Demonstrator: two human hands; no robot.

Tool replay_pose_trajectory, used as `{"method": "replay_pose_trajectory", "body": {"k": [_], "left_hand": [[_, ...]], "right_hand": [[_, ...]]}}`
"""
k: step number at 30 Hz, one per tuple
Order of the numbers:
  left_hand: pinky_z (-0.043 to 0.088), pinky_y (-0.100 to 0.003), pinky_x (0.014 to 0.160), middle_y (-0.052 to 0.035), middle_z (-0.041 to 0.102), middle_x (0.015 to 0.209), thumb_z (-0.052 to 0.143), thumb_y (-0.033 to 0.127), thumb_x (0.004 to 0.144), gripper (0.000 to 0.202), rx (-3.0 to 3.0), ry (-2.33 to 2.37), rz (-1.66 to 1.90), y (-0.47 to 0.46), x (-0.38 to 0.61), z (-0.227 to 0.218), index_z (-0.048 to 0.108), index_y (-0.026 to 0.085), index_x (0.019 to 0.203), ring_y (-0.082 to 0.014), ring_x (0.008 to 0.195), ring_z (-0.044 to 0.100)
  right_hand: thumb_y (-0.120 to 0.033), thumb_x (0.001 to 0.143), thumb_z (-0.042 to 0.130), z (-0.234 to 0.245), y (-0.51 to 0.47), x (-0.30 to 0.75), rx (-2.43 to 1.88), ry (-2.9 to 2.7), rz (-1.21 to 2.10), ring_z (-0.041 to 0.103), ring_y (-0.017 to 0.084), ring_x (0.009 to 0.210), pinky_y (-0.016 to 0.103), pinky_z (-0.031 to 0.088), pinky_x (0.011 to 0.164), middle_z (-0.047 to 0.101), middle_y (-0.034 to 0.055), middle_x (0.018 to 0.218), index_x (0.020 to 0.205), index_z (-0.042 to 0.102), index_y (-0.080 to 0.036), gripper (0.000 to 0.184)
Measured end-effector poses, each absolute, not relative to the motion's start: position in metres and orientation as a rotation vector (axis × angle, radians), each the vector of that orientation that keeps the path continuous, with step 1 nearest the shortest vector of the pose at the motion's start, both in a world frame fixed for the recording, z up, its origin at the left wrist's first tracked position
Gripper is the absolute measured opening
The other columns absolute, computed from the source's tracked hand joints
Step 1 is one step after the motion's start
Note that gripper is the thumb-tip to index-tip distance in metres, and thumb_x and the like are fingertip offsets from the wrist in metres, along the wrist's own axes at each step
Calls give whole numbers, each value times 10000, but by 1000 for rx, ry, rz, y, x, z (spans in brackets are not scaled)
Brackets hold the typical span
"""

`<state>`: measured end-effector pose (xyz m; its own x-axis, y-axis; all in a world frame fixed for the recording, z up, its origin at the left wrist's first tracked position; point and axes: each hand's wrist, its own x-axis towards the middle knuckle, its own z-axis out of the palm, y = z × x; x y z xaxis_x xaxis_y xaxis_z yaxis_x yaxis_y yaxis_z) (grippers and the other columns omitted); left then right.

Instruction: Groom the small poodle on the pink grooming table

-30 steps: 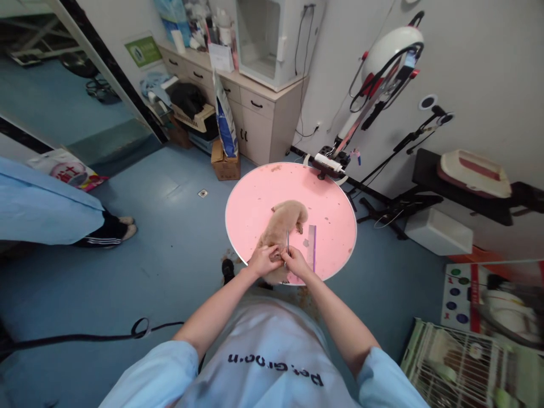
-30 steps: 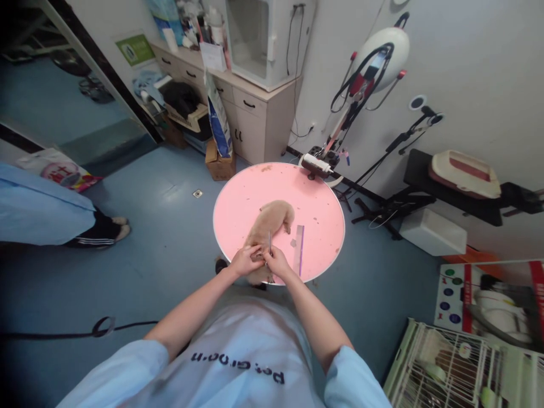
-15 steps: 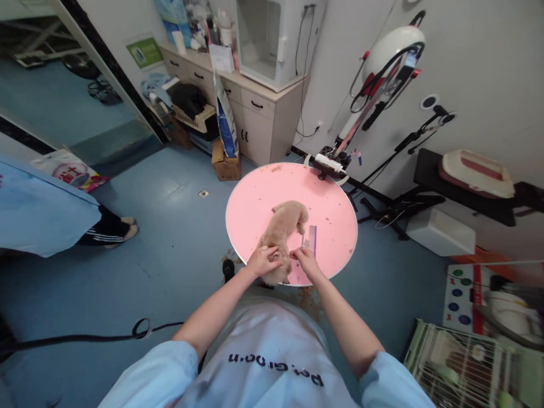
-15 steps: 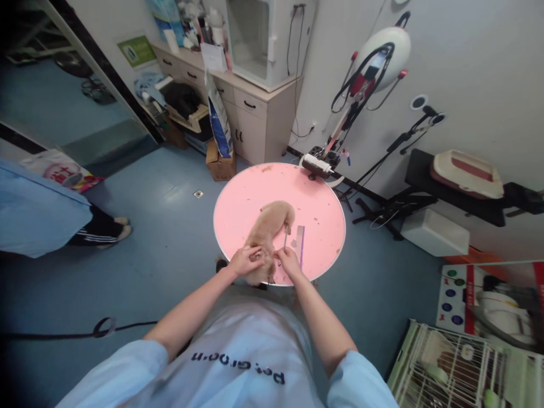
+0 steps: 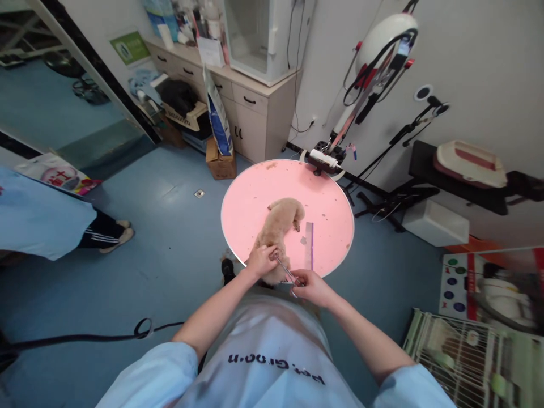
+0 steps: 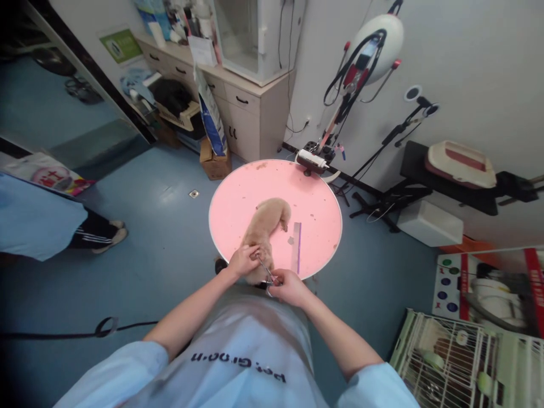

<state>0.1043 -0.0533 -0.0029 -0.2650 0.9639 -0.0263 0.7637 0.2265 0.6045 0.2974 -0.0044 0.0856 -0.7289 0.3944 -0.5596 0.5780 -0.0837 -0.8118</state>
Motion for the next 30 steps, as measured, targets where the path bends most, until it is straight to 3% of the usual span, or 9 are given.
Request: {"method": "replay_pose_trajectory", "body": {"k": [11,19,22,27,30], "left_hand": [[474,-263,795,-59,635,955,589,327,757,368,1630,2108,625,-55,109,-1,623,222,1108,-180,886,602],[478,-259,771,-59,634,929,569,351,784,359,1610,2097,638,-54,109,-8,625,220,1114,-169,852,603],[476,-255,778,-57,635,926,576,388,785,359,1593,2076,660,-54,108,-8,635,217,1095,-165,858,597],[474,-258,785,-48,629,901,589,298,759,310,1623,2057,658,-54,108,-8,646,216,1052,-164,855,589],[474,-267,809,-54,629,921,590,303,759,344,1635,2054,680,-55,109,-8,633,212,1088,-171,887,589]], "right_hand": [[-264,720,593,84,2,282,1252,2015,-1808,459,64,398,161,313,367,611,-18,601,835,652,-148,174],[-169,679,523,87,0,279,1056,1982,-1958,428,59,404,157,347,373,533,-56,560,753,600,-172,107],[-178,690,503,88,-1,285,981,1935,-2006,410,61,385,169,355,372,509,-69,534,758,590,-178,110],[-239,706,560,77,1,287,1212,1987,-1864,418,57,375,168,305,343,608,-33,623,889,620,-166,206],[-246,705,574,74,3,282,1224,2008,-1827,419,56,361,166,291,336,595,-32,587,850,623,-156,177]]}}
